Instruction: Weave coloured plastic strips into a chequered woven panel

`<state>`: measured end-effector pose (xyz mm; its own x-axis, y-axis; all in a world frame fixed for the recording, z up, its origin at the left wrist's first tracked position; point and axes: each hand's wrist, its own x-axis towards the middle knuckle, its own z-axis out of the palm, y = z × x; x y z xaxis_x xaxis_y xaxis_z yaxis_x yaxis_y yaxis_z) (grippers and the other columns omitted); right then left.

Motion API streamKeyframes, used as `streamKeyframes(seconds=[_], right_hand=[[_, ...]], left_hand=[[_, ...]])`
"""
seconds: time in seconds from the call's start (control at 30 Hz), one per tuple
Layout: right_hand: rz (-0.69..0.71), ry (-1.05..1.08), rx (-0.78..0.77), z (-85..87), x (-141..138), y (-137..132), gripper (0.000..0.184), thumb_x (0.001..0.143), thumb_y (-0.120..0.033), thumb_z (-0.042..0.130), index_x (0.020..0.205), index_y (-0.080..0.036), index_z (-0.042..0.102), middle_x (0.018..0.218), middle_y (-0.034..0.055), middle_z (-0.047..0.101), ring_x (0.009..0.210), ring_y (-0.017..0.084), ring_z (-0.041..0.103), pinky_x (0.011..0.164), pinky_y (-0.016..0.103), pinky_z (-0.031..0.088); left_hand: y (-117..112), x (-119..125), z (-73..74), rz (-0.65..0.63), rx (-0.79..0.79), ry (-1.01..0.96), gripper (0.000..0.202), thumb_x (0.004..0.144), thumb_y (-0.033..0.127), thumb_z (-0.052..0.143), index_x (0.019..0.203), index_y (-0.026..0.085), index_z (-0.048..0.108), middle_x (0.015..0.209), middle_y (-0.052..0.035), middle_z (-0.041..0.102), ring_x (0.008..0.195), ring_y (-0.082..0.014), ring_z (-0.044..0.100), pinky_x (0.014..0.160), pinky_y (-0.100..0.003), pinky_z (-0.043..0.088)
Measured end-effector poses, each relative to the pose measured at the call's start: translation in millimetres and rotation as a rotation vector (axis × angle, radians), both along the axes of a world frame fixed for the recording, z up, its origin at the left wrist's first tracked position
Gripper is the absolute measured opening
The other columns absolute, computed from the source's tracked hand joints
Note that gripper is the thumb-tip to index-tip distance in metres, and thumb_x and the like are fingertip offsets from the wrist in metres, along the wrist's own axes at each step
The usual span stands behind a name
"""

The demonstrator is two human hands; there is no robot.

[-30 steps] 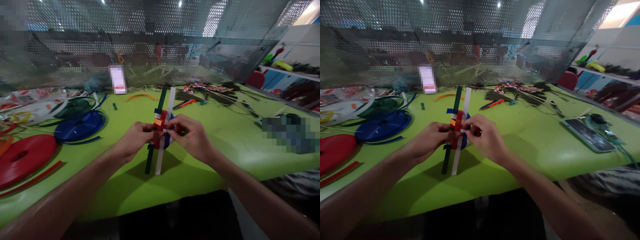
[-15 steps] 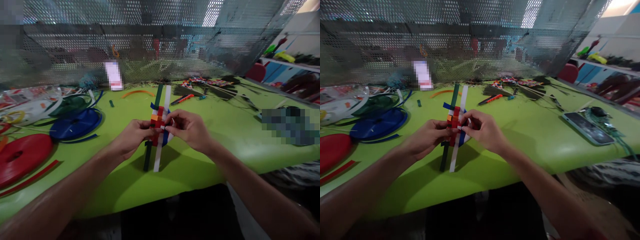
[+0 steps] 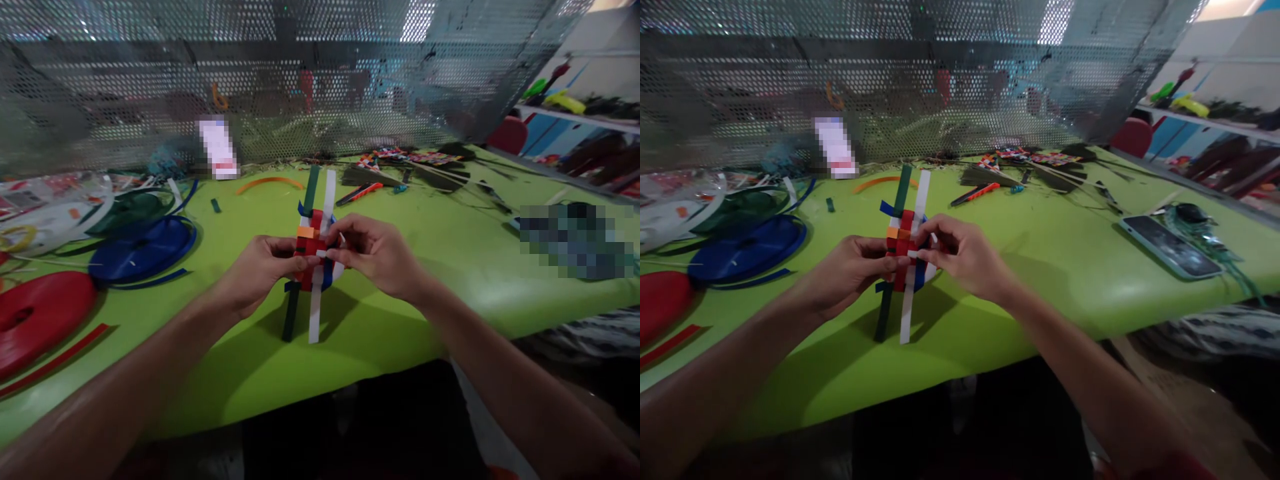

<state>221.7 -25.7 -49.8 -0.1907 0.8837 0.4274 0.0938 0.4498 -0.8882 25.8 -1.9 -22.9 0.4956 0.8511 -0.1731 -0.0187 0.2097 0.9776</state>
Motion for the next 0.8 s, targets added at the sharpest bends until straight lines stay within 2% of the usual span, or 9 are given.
streamKeyframes(seconds=[0.1, 0.27, 0.43, 0.8], right_hand=[[0.002, -0.01, 0.011, -0.7, 0.5, -0.1, 0.022, 0.081, -0.037, 0.076, 0.091, -0.022, 0.064, 0.083, 0.0004, 0.061, 0.071, 0.013, 0.053, 0.063, 0.027, 0.047], [0.019, -0.035, -0.028, -0.1, 1.5, 0.3, 0.017, 0.082, -0.031, 0.074, 0.09, -0.022, 0.062, 0.085, -0.0001, 0.061, 0.073, 0.014, 0.054, 0.066, 0.027, 0.047], [-0.019, -0.048, 0.008, -2.7, 0.5, 1.9, 0.013, 0.082, -0.024, 0.071, 0.09, -0.021, 0.062, 0.085, 0.0001, 0.061, 0.076, 0.014, 0.055, 0.067, 0.028, 0.047], [0.022, 0.033, -0.02, 1.0, -1.0, 3.5, 0.026, 0.077, -0.036, 0.079, 0.09, -0.022, 0.062, 0.088, 0.0007, 0.064, 0.076, 0.014, 0.057, 0.071, 0.029, 0.051]], left_hand=[[1.1, -1.2, 0.0, -0.022, 0.01, 0.035, 0.032, 0.055, 0.026, 0.092, 0.084, 0.016, 0.082, 0.076, -0.0046, 0.077, 0.065, -0.0127, 0.064, 0.069, -0.025, 0.052], [2.0, -1.7, 0.1, -0.073, 0.1, 0.123, 0.025, 0.065, 0.022, 0.084, 0.089, 0.016, 0.081, 0.08, -0.0044, 0.077, 0.066, -0.0148, 0.065, 0.07, -0.028, 0.053], [0.4, 0.9, 1.6, -0.043, 0.14, 0.17, 0.023, 0.065, 0.021, 0.082, 0.087, 0.016, 0.081, 0.078, -0.0035, 0.078, 0.064, -0.0142, 0.065, 0.069, -0.027, 0.053], [-3.0, 0.4, 3.1, 0.041, 0.119, 0.17, 0.024, 0.065, 0.023, 0.086, 0.088, 0.015, 0.082, 0.087, -0.0069, 0.08, 0.07, -0.0174, 0.07, 0.076, -0.032, 0.057]])
